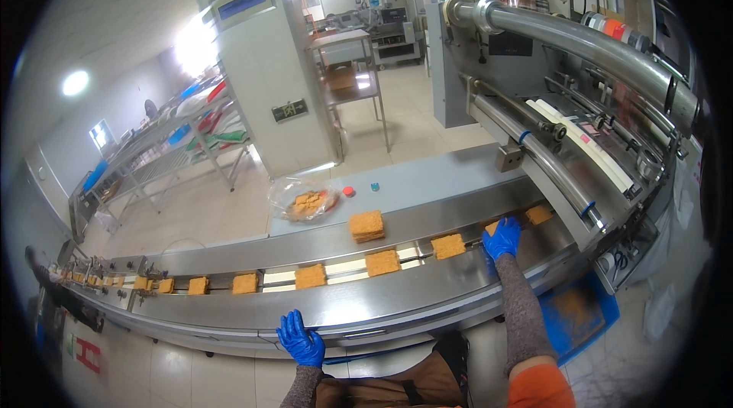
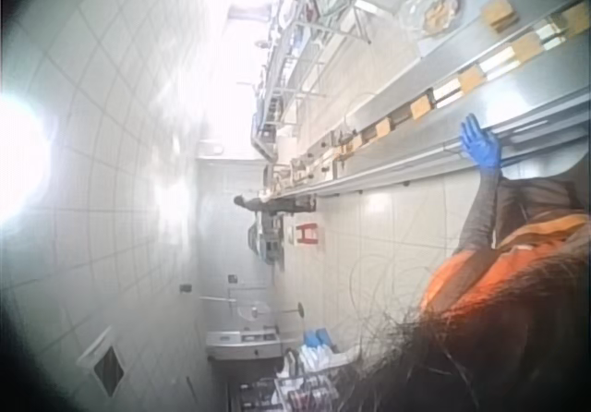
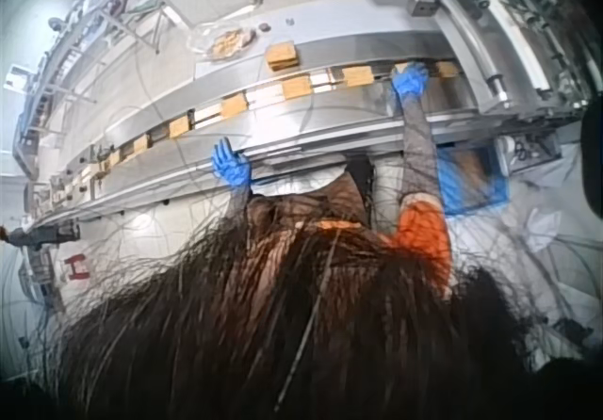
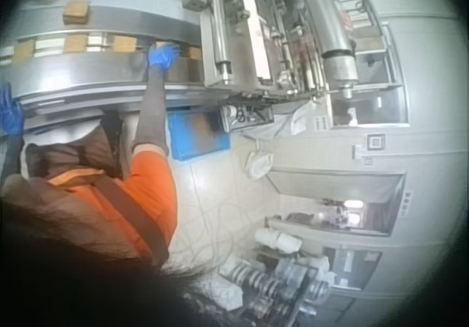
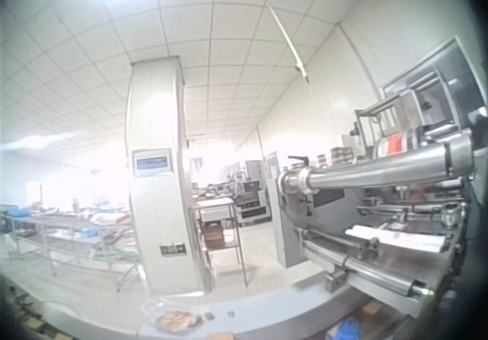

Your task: The person arranges square food items on a moving conveyor belt in a food processing facility. They use gloved hands to pick up and place the items at regular intervals along the belt, maintaining consistent spacing as the belt moves forward.

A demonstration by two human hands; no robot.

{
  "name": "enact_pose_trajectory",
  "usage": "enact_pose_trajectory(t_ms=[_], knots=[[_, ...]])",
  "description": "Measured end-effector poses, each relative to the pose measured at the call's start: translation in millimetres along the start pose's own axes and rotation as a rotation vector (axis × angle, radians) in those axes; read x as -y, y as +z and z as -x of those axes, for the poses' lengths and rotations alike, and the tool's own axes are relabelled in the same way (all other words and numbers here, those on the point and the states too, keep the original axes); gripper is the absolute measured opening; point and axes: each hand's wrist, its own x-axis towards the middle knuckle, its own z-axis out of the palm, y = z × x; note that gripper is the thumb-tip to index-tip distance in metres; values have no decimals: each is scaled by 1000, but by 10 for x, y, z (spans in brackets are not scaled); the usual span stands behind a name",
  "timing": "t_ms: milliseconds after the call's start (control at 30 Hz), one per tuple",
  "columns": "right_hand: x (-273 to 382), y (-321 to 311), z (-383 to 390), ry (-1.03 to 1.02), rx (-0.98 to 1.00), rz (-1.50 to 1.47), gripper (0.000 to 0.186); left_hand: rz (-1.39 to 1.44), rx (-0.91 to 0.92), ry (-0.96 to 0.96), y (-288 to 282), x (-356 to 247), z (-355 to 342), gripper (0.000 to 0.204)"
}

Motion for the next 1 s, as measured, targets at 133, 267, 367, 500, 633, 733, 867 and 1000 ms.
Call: enact_pose_trajectory(t_ms=[133,267,367,500,633,733,867,1000], knots=[[19,-40,21,1,16,30,90,-5,-9,8,30,21,14,75],[62,-92,60,2,26,-13,84,-16,-10,7,50,57,31,76],[-23,22,24,-35,9,-6,77,-11,-16,13,50,29,17,76],[-100,82,-67,-34,129,-137,74,1,-13,10,38,21,7,76],[-39,41,-40,33,113,-132,82,-7,-17,6,20,14,15,76],[-86,182,-77,55,-29,-32,90,-3,-15,11,31,-5,-3,76],[-40,79,-56,41,7,19,92,1,-14,6,18,-6,9,76],[40,-77,21,54,42,9,89,-22,-12,6,24,9,16,76]])
